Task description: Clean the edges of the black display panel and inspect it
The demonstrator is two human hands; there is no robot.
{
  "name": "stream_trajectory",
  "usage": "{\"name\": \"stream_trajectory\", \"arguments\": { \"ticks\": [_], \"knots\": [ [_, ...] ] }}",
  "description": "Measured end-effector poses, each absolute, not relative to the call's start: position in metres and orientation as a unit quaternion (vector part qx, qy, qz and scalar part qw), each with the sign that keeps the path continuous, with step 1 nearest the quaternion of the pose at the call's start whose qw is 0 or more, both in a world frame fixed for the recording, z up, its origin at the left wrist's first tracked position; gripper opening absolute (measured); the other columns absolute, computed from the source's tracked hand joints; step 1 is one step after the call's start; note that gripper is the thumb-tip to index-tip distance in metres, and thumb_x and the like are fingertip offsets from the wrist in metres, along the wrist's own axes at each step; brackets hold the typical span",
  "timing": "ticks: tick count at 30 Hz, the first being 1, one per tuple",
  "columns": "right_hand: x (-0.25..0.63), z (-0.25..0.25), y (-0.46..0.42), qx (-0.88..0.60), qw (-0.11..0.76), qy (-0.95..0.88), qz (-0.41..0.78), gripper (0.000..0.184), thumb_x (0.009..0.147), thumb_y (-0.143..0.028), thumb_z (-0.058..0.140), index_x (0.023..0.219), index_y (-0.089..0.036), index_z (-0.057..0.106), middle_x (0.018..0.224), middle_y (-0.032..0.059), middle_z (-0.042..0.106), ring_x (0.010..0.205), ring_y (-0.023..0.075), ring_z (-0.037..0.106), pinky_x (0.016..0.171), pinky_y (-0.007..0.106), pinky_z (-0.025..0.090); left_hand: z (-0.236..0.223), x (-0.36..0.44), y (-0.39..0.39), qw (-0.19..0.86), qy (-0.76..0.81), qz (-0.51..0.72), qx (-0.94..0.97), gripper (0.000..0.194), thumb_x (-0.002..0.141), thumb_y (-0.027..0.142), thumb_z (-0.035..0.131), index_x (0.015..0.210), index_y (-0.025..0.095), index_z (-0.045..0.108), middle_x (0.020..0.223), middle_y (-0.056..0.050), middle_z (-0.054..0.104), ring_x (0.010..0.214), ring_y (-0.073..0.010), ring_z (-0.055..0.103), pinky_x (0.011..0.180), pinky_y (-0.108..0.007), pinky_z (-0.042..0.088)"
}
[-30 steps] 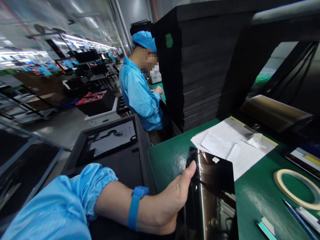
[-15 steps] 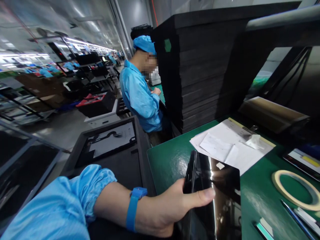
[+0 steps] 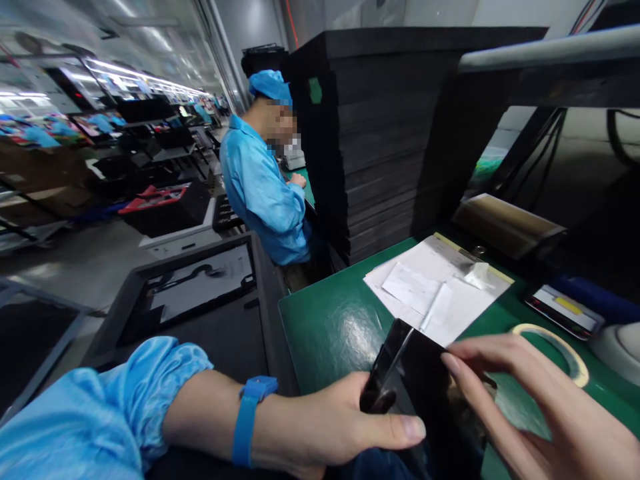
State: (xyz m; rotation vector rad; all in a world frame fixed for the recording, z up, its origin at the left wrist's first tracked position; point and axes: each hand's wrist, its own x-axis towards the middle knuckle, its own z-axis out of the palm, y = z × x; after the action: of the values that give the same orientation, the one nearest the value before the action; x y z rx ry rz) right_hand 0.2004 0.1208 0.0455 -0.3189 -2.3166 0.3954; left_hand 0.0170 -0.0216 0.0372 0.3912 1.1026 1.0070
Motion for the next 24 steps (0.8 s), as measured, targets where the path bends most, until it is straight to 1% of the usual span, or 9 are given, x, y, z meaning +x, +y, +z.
{"name": "stream_trajectory", "arguments": {
  "ticks": [1,5,7,10,13,16,19,21,24],
  "knots": [
    [0.195,0.047,0.127,-0.124,0.4,-0.896,0.147,0.021,0.122,-0.039,0.052,0.113,-0.024,0.064,0.098,0.0066,0.068,0.081,0.0149,0.07,0.066,0.019,0.058,0.036,0.016,-0.022,0.722,0.488,0.455,0.183,0.064,0.063,0.061,0.104,0.105,0.018,0.082,0.104,-0.008,0.077,0.108,-0.0292,0.072,0.106,-0.047,0.057],
    [0.18,0.049,0.135,-0.102,0.365,-0.909,0.175,0.018,0.123,-0.036,0.052,0.114,-0.024,0.063,0.103,0.004,0.068,0.094,0.0143,0.07,0.078,0.02,0.058,0.034,0.014,-0.023,0.751,0.446,0.447,0.192,0.056,0.071,0.054,0.103,0.11,0.019,0.084,0.097,-0.002,0.073,0.1,-0.0222,0.07,0.11,-0.042,0.054],
    [0.177,0.049,0.135,-0.097,0.362,-0.908,0.189,0.017,0.123,-0.035,0.052,0.115,-0.024,0.062,0.104,0.003,0.067,0.097,0.0128,0.069,0.082,0.018,0.057,0.035,0.014,-0.023,0.756,0.443,0.44,0.199,0.057,0.069,0.056,0.103,0.11,0.02,0.084,0.095,0.0,0.071,0.095,-0.0189,0.067,0.111,-0.04,0.052],
    [0.176,0.049,0.135,-0.082,0.363,-0.906,0.2,0.014,0.122,-0.029,0.051,0.113,-0.024,0.061,0.104,0.0027,0.064,0.097,0.0116,0.067,0.083,0.017,0.055,0.035,0.015,-0.023,0.755,0.458,0.423,0.202,0.07,0.062,0.07,0.102,0.107,0.02,0.084,0.096,0.001,0.069,0.09,-0.0151,0.062,0.11,-0.039,0.051],
    [0.177,0.049,0.135,-0.074,0.363,-0.907,0.203,0.012,0.121,-0.025,0.051,0.113,-0.024,0.059,0.103,0.0032,0.064,0.095,0.0128,0.067,0.081,0.018,0.056,0.035,0.015,-0.023,0.76,0.47,0.41,0.183,0.076,0.055,0.072,0.104,0.105,0.02,0.083,0.096,0.001,0.071,0.088,-0.0155,0.063,0.11,-0.041,0.051],
    [0.18,0.049,0.131,-0.08,0.366,-0.909,0.182,0.01,0.12,-0.024,0.051,0.113,-0.024,0.059,0.103,0.0052,0.064,0.097,0.0158,0.067,0.08,0.022,0.056,0.038,0.014,-0.022,0.767,0.457,0.424,0.151,0.059,0.057,0.055,0.105,0.099,0.02,0.082,0.091,-0.002,0.075,0.089,-0.0197,0.067,0.107,-0.041,0.053],
    [0.183,0.05,0.123,-0.087,0.368,-0.916,0.134,0.015,0.121,-0.029,0.05,0.112,-0.024,0.06,0.104,0.0074,0.063,0.097,0.0174,0.066,0.079,0.025,0.055,0.044,0.014,-0.018,0.765,0.457,0.438,0.123,0.038,0.055,0.032,0.094,0.088,0.021,0.08,0.084,-0.002,0.075,0.084,-0.0205,0.066,0.097,-0.037,0.053],
    [0.183,0.05,0.116,-0.082,0.364,-0.922,0.1,0.02,0.123,-0.031,0.048,0.111,-0.023,0.062,0.102,0.0069,0.064,0.093,0.0166,0.064,0.079,0.025,0.053,0.048,0.014,-0.015,0.762,0.463,0.439,0.115,0.033,0.051,0.027,0.087,0.083,0.022,0.077,0.082,-0.001,0.075,0.08,-0.0195,0.064,0.093,-0.036,0.052],
    [0.185,0.044,0.109,-0.055,0.377,-0.923,0.047,0.025,0.123,-0.025,0.044,0.107,-0.021,0.062,0.093,0.0033,0.066,0.08,0.0138,0.062,0.077,0.028,0.047,0.051,0.014,-0.014,0.751,0.476,0.447,0.097,0.039,0.048,0.025,0.085,0.086,0.022,0.076,0.084,-0.001,0.074,0.084,-0.0216,0.065,0.096,-0.038,0.05]
  ]
}}
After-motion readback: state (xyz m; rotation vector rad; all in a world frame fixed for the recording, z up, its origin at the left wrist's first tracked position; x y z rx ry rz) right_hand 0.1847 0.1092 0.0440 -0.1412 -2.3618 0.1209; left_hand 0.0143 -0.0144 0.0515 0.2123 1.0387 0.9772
